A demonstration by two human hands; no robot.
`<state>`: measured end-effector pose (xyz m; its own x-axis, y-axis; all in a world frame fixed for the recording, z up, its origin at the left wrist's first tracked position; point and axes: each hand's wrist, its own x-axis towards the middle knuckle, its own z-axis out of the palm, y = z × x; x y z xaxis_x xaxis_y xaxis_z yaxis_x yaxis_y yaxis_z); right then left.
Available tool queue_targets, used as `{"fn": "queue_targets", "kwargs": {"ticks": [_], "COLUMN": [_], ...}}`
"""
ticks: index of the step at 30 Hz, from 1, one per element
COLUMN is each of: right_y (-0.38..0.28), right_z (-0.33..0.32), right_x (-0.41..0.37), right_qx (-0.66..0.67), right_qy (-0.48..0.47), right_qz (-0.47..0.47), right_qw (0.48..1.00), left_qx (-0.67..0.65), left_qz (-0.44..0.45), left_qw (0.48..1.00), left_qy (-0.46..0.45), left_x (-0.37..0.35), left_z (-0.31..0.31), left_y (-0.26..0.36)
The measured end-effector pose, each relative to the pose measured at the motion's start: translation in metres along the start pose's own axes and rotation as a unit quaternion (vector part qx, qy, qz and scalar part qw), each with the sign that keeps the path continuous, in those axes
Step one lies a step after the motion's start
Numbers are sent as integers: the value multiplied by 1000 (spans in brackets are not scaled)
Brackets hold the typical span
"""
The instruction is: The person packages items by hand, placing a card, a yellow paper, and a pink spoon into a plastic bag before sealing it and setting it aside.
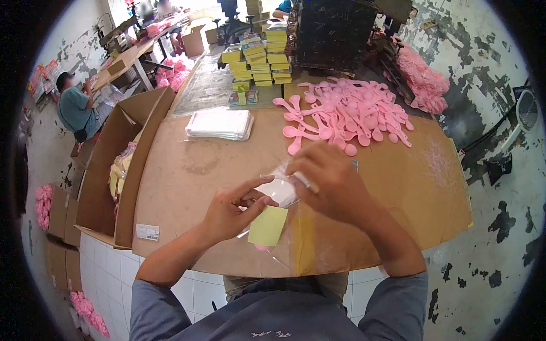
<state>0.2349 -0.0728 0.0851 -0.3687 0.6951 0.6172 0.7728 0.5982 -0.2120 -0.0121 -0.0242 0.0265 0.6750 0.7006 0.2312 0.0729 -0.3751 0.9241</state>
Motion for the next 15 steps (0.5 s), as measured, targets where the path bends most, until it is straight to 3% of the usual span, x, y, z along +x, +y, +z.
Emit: {"fn": "queue_targets", "kwargs": {"ticks": [5, 8, 14, 15], "right_y": [-25, -21, -11, -8], "right_z": [25, 35, 43, 41], "right_x": [-7, -7, -9, -7], "right_qx": [-151, -172, -153, -142], "right_qy": [37, 26, -19, 19], "right_qz": [-77, -105, -47, -22], "right_qw": [985, 979, 987, 989], "left_qx": [61, 82, 127, 116], "left_qz": [26, 14, 5, 3], "left_qw": [998, 996, 991, 992], "left_qy": [-13, -18, -40, -44], "left_x": [-2, -2, -2, -2], "left_z": [5, 6, 8, 7], "left_y": [-3, -5, -6, -5]}}
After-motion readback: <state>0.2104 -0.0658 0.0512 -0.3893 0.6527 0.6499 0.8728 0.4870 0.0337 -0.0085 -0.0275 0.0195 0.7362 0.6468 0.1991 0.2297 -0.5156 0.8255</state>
